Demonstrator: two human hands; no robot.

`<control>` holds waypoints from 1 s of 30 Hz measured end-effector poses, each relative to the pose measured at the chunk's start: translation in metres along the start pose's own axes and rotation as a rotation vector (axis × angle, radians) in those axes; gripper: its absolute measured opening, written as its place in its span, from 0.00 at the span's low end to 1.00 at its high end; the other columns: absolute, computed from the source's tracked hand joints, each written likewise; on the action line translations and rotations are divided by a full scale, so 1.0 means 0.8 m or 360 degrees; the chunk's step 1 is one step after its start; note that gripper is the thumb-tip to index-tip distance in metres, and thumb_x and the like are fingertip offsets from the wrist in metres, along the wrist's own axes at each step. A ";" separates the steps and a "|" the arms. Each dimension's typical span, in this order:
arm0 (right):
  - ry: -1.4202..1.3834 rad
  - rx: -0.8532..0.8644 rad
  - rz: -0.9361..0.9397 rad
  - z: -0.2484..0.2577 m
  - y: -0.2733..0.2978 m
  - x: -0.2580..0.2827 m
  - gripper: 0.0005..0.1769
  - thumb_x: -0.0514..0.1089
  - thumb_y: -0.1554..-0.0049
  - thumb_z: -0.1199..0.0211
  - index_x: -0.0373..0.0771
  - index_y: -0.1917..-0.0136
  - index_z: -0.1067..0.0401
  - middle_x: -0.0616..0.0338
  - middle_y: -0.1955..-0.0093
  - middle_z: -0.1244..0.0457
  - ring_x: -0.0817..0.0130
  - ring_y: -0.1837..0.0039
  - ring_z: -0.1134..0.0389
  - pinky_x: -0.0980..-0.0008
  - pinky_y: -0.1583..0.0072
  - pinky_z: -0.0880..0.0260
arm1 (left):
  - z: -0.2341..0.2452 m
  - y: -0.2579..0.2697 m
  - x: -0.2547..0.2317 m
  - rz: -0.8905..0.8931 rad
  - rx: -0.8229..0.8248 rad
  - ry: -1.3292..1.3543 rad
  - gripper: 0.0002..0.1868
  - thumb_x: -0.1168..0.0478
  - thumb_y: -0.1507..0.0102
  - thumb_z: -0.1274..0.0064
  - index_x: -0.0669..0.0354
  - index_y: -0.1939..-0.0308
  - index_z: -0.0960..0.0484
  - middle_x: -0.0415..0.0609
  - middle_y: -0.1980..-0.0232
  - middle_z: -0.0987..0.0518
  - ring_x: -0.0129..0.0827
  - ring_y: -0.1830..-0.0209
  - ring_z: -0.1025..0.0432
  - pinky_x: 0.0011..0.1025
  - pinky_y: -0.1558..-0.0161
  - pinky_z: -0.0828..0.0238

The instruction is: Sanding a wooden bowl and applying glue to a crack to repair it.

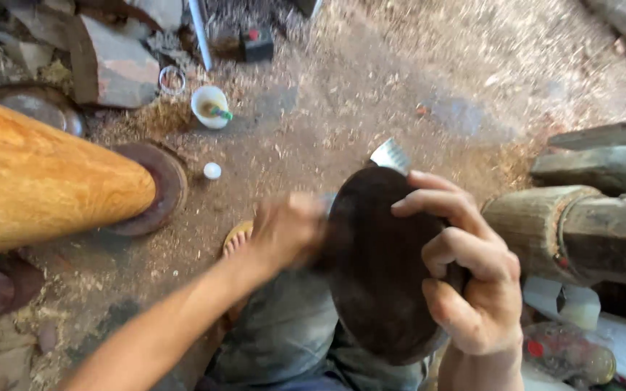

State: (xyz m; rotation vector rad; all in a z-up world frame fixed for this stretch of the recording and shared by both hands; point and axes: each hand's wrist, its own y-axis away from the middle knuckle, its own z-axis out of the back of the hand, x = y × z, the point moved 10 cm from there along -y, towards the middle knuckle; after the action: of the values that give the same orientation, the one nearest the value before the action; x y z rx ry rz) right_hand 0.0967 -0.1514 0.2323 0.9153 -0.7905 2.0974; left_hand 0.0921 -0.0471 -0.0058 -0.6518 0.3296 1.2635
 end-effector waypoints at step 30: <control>-0.0679 -0.0089 -0.0324 0.035 0.092 -0.190 0.08 0.41 0.61 0.48 0.46 0.70 0.46 0.39 0.40 0.41 0.31 0.19 0.49 0.37 0.18 0.56 | -0.125 0.257 0.322 0.1579 0.0933 -0.0328 0.41 0.16 0.49 0.55 0.43 0.57 0.12 0.53 0.44 0.18 0.53 0.40 0.27 0.49 0.38 0.35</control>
State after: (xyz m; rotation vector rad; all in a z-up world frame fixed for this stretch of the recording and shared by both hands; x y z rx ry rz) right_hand 0.1250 -0.2681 0.1099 1.3760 -0.9191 1.7174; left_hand -0.0171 0.1218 -0.2853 0.2094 0.8712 2.0230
